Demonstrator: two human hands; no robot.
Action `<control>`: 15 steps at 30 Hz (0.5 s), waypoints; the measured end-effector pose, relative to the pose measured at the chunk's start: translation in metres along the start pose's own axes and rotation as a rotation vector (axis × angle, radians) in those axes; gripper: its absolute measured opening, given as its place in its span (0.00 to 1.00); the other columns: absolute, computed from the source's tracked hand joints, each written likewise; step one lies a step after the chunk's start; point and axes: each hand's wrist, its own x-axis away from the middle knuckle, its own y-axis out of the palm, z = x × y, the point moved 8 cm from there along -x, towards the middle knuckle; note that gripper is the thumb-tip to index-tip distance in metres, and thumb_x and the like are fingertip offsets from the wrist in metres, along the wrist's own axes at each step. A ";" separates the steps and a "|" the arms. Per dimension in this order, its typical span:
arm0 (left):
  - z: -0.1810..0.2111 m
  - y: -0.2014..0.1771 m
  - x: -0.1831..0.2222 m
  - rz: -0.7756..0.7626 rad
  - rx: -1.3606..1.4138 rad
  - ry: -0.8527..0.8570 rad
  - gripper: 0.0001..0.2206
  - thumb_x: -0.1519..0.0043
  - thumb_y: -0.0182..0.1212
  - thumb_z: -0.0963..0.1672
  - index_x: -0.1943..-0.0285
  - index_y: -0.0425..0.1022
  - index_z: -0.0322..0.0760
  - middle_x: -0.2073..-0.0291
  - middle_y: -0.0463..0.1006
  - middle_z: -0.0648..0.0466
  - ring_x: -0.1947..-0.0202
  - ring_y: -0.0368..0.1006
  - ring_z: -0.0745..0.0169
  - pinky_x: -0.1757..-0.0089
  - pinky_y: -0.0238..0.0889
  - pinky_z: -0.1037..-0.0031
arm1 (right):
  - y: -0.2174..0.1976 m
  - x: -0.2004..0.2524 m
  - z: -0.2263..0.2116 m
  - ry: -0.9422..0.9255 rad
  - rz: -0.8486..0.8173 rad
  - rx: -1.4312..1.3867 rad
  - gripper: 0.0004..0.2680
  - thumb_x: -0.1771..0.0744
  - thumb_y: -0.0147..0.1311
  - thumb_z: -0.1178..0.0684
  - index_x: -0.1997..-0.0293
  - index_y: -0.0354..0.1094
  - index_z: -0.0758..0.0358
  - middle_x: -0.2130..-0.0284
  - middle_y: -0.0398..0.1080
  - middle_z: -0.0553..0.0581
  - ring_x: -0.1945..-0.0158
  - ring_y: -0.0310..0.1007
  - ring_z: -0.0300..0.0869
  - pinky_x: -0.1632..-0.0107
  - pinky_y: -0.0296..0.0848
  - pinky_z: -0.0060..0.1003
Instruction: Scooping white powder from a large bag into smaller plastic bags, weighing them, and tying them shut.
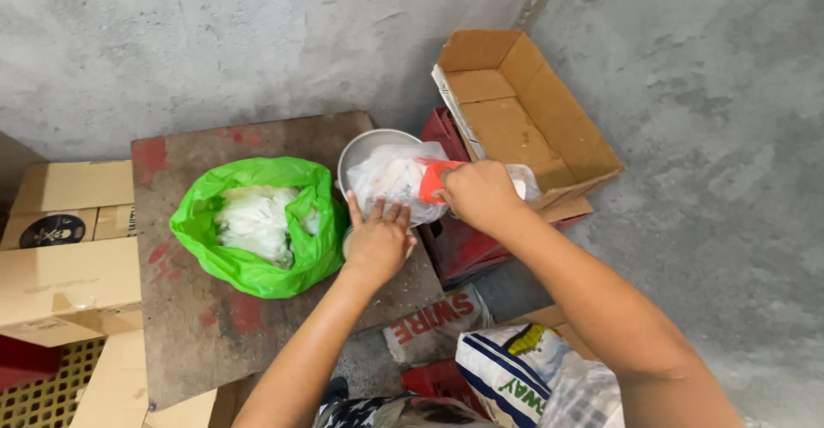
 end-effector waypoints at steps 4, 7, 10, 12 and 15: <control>-0.002 0.005 0.002 -0.069 0.049 -0.009 0.25 0.41 0.63 0.51 0.37 0.73 0.34 0.45 0.77 0.48 0.34 0.62 0.41 0.38 0.25 0.24 | 0.011 -0.005 -0.006 -0.078 -0.036 0.125 0.06 0.37 0.59 0.49 0.73 0.75 0.55 0.76 0.75 0.62 0.69 0.79 0.54 0.65 0.75 0.50; 0.000 0.008 0.006 -0.066 0.089 -0.005 0.24 0.41 0.64 0.50 0.40 0.75 0.33 0.49 0.79 0.47 0.35 0.63 0.41 0.37 0.25 0.24 | -0.021 0.002 -0.007 0.004 -0.067 0.122 0.12 0.37 0.61 0.41 0.72 0.75 0.59 0.78 0.74 0.64 0.71 0.78 0.57 0.68 0.75 0.51; 0.005 -0.003 0.011 -0.007 0.139 -0.002 0.23 0.42 0.65 0.49 0.41 0.76 0.33 0.50 0.80 0.47 0.35 0.64 0.41 0.38 0.26 0.25 | -0.045 0.017 0.001 0.104 0.009 -0.016 0.13 0.37 0.61 0.40 0.72 0.75 0.59 0.78 0.75 0.64 0.72 0.77 0.58 0.69 0.73 0.53; 0.010 -0.017 0.015 0.072 0.191 0.007 0.23 0.43 0.65 0.48 0.40 0.75 0.32 0.48 0.79 0.47 0.35 0.64 0.42 0.37 0.28 0.26 | -0.054 0.035 0.014 0.222 0.112 -0.125 0.15 0.37 0.61 0.38 0.72 0.75 0.61 0.77 0.75 0.64 0.69 0.77 0.60 0.67 0.72 0.54; 0.023 -0.041 0.028 0.147 0.255 0.012 0.24 0.43 0.65 0.46 0.39 0.74 0.32 0.46 0.78 0.48 0.36 0.65 0.43 0.36 0.32 0.29 | -0.033 0.078 0.035 0.404 0.169 -0.304 0.13 0.34 0.62 0.40 0.66 0.78 0.61 0.75 0.74 0.66 0.70 0.75 0.59 0.67 0.71 0.50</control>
